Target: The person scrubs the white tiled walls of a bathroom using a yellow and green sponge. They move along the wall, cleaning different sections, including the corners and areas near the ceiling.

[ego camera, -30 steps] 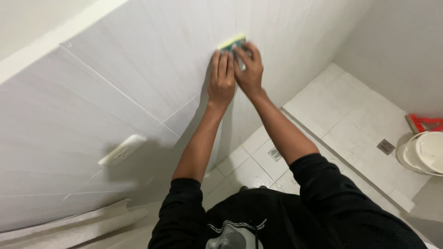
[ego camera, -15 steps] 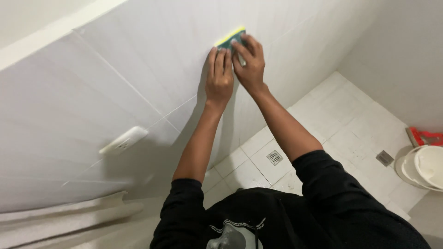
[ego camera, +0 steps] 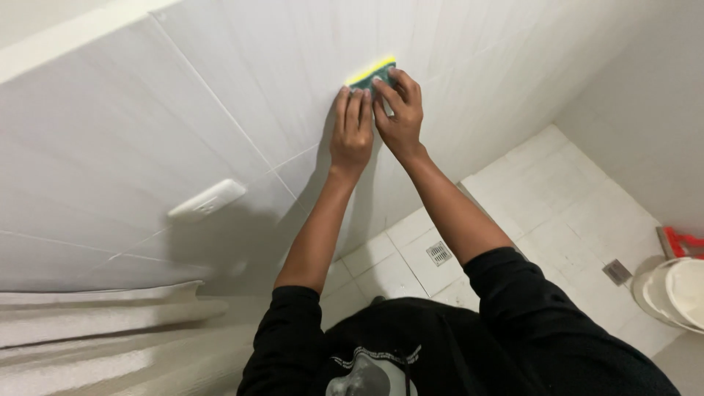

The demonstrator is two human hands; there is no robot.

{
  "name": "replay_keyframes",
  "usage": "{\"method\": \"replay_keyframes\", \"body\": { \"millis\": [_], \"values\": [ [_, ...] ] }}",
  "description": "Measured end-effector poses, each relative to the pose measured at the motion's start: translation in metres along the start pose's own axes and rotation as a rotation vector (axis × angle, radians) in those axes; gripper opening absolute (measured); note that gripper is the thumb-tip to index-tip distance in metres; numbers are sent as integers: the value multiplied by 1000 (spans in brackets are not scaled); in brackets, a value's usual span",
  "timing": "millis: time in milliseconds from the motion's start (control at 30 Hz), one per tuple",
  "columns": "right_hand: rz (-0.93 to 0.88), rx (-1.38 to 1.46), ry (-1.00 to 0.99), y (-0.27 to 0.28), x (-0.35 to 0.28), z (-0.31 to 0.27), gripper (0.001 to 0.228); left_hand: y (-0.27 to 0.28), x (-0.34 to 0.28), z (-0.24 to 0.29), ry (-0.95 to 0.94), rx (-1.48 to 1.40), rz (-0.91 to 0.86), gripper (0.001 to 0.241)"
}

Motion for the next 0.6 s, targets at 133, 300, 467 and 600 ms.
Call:
{"method": "replay_keyframes", "body": {
  "millis": [133,300,467,600],
  "values": [
    [56,2,-33,-1,34,0,30,-1,40,-5,-15,32,35,20],
    [20,4,-98,-4,-3,15,28,1,19,4,2,15,-1,19],
    [53,-35,-142,-1,-76,33,39,-13,-46,22,-44,-34,23,9],
    [94,-94,-139,3,-48,51,35,-31,-17,21,-95,-15,29,10]
  ]
}}
Point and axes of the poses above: each hand's wrist, its own x-axis towards the middle knuckle, its own y-axis out of the back of the hand, z = x × y, the point moved 3 cm from there along x, towards the middle knuckle, and after that the axes turned 2 degrees about -y, right-handed, at the moved point
